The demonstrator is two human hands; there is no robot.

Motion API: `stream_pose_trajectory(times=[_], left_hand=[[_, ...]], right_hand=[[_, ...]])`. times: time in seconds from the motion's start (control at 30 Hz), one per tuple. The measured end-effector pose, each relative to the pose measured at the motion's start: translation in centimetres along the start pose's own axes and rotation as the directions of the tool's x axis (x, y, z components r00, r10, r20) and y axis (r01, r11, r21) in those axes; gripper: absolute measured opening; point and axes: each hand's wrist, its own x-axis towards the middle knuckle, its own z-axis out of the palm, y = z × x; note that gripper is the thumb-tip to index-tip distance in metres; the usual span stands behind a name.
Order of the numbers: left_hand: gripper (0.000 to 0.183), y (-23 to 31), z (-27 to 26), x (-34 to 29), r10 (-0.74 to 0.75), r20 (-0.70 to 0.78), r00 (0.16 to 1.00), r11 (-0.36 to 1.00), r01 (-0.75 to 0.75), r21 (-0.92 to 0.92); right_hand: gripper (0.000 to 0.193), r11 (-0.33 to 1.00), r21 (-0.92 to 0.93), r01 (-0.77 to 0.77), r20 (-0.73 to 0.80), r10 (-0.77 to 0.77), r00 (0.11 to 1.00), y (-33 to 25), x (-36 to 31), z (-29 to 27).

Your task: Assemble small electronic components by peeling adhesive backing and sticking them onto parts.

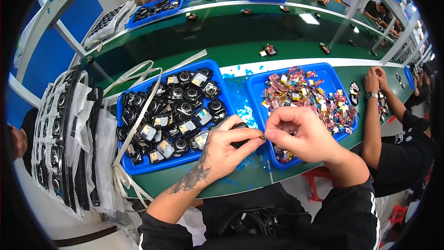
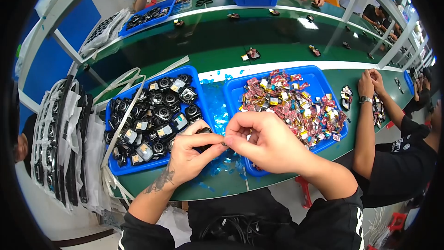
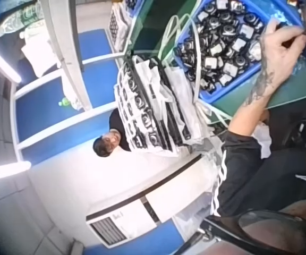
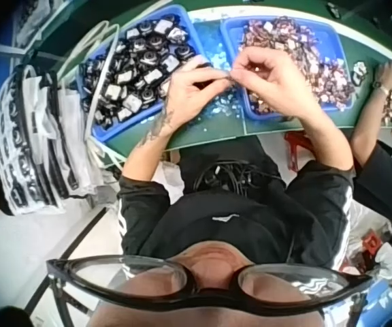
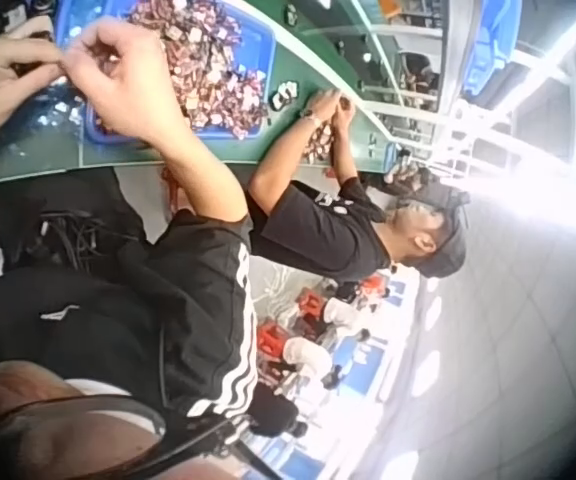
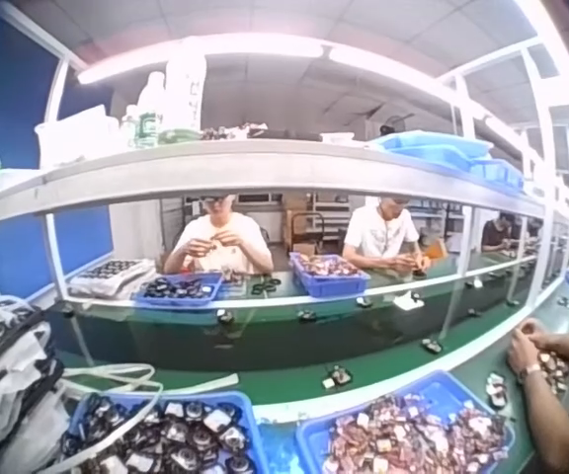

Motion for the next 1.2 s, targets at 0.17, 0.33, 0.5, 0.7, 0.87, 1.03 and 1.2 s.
stream_pose_trajectory(times=[0.17,0.33,0.5,0.7,0.87,1.03,1.2], left_hand=[[0.017,0.1,-0.3,0.2,0.03,-0.019,0.999,0.996,-0.028,0.086],[0.016,0.3,-0.1,0.1,-0.007,0.008,1.0,0.998,0.007,0.062],[0.015,-0.1,-0.1,0.0,0.016,0.025,1.0,0.998,-0.017,0.057],[0.016,0.2,-0.1,0.3,0.08,0.001,0.997,0.969,-0.078,0.233],[0.019,-0.8,0.4,-0.1,-0.222,-0.126,0.967,0.958,0.193,-0.212],[0.017,-1.0,0.7,-0.1,-0.268,-0.143,0.953,0.934,0.22,-0.28],[0.027,-0.7,0.8,-0.1,-0.235,-0.068,0.97,0.947,0.213,-0.239]], right_hand=[[0.013,0.998,0.059,-0.023,-0.015,0.024,1.0,0.8,0.2,-0.3],[0.012,0.978,-0.179,0.106,-0.049,-0.116,0.992,0.2,-0.2,-0.1],[0.012,0.969,-0.233,0.08,0.042,-0.072,0.997,0.2,0.3,-0.4],[0.012,0.865,-0.492,0.101,-0.136,-0.191,0.972,2.1,2.2,0.1],[0.02,0.76,-0.615,0.212,-0.068,-0.319,0.945,4.0,2.8,1.0],[0.019,0.908,-0.333,0.255,-0.264,-0.35,0.899,2.8,2.1,1.6],[0.011,0.837,-0.365,0.407,-0.291,-0.518,0.804,2.9,2.5,2.1]])
